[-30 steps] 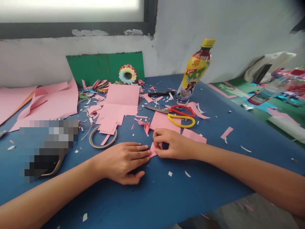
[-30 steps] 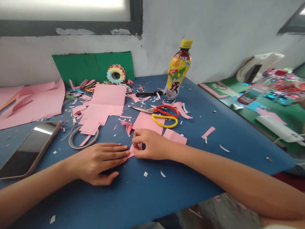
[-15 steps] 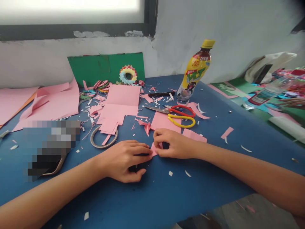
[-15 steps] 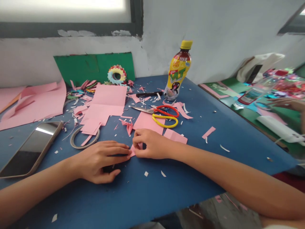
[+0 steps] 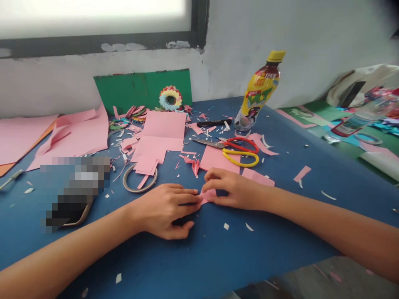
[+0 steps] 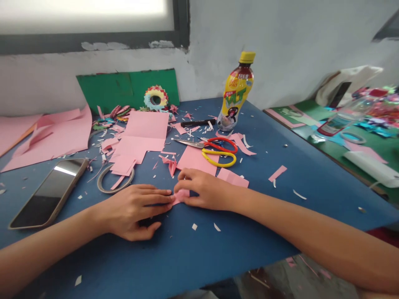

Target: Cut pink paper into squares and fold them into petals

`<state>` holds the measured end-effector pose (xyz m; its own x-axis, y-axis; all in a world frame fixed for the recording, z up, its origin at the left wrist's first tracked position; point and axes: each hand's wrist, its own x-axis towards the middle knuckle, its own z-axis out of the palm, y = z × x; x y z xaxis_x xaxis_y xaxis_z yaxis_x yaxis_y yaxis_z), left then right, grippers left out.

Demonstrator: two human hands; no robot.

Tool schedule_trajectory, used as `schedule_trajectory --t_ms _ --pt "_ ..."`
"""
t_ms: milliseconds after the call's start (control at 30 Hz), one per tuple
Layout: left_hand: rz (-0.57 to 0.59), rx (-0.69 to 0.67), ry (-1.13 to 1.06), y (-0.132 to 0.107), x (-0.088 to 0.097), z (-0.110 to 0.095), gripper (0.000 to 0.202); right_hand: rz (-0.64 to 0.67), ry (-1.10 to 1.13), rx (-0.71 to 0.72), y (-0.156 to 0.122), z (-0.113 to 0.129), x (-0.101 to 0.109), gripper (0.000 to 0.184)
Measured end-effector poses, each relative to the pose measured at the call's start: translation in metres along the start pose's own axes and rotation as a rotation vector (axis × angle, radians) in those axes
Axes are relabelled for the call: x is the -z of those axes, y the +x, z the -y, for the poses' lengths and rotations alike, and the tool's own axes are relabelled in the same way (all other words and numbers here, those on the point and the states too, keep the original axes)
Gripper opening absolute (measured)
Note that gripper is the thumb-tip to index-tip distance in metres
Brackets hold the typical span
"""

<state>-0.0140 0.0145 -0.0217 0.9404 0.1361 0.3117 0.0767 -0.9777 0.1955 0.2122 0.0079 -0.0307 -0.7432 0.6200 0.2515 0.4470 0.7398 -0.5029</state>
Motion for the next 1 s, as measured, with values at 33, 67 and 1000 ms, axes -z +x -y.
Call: schedule_trajectory --t_ms 33,67,1000 --pt "0.002 0.004 -0.033 -0.001 0.000 0.001 0.029 0.014 -0.033 0.053 -0.001 -0.002 0.001 0.016" --pt "0.004 0.013 -0.070 -0.002 0.001 0.003 0.029 0.026 -0.067 0.090 -0.002 -0.003 0.001 0.017" --pt "0.076 0.059 -0.101 -0.003 0.006 0.003 0.026 0.146 -0.317 0.302 -0.007 -0.006 0.028 0.025"
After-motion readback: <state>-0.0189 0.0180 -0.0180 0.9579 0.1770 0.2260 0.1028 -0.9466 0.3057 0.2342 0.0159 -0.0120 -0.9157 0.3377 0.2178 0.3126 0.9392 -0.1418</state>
